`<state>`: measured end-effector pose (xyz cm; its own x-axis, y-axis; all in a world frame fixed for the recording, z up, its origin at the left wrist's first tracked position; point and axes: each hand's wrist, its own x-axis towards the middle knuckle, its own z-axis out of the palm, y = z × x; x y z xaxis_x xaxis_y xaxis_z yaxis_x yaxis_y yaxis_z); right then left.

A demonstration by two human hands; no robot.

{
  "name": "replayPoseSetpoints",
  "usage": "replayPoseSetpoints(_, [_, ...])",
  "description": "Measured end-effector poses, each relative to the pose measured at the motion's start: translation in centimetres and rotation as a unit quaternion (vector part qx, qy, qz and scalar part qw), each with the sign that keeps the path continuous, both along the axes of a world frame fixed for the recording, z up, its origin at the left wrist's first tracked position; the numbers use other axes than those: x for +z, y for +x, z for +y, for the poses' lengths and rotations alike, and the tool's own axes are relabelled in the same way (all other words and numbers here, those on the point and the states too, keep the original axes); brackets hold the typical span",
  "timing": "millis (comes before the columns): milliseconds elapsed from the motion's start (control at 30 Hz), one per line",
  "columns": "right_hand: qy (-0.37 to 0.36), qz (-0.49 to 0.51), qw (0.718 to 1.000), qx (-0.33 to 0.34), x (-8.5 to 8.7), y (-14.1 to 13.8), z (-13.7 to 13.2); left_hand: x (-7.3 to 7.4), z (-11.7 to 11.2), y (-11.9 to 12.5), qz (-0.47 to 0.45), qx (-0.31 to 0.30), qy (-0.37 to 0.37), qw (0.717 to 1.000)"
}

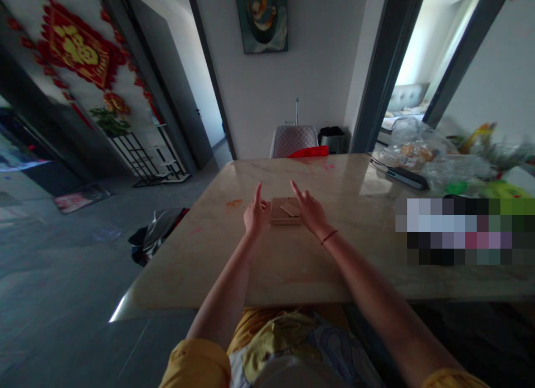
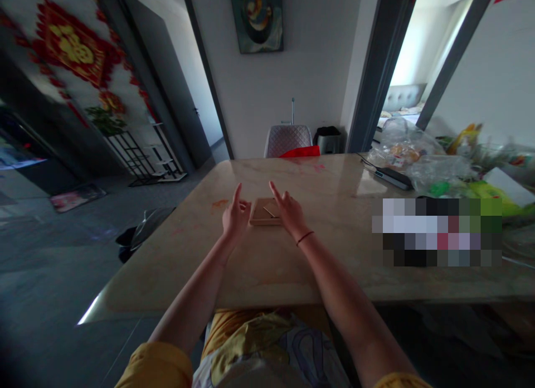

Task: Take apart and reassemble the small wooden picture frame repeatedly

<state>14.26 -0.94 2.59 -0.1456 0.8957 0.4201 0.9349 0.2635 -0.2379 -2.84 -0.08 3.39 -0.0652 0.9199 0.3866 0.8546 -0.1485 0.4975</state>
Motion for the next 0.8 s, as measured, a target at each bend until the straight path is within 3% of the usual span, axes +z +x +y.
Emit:
replayPoseSetpoints(100, [-0.064, -0.043, 0.997, -0.002, 0.3, 0.8, -0.1, 0.6, -0.3, -0.2, 0.095, -0.061, -0.013, 0.993])
replayPoseSetpoints(200, [-0.169, -0.066, 0.983, -0.015, -0.8, 1.6, 0.0, 0.2, -0.3, -0.3, 0.177, -0.115, -0.081, 0.974])
replayPoseSetpoints(267, [-0.192, -0.05, 0.98, -0.017, -1.4, 1.9, 0.0, -0.1, -0.4, -0.3, 0.186, -0.122, -0.105, 0.969])
replayPoseSetpoints(400, [-0.19, -0.032, 0.981, -0.006, -1.4, 1.9, 0.0, 0.0, -0.3, -0.4, 0.151, -0.11, -0.106, 0.977])
replayPoseSetpoints(600, [-0.188, -0.006, 0.981, -0.038, -0.1, 1.8, 0.2, 0.5, 0.3, -0.6, 0.054, 0.041, -0.14, 0.988])
replayPoseSetpoints(700, [-0.202, 0.041, 0.977, -0.051, -0.4, 1.8, 0.5, -0.1, 0.4, -0.4, 0.07, 0.0, -0.181, 0.981])
replayPoseSetpoints(800, [-0.214, 0.108, 0.969, -0.054, -1.1, 1.6, 0.8, -0.7, 0.2, -0.1, 0.121, -0.04, -0.162, 0.979])
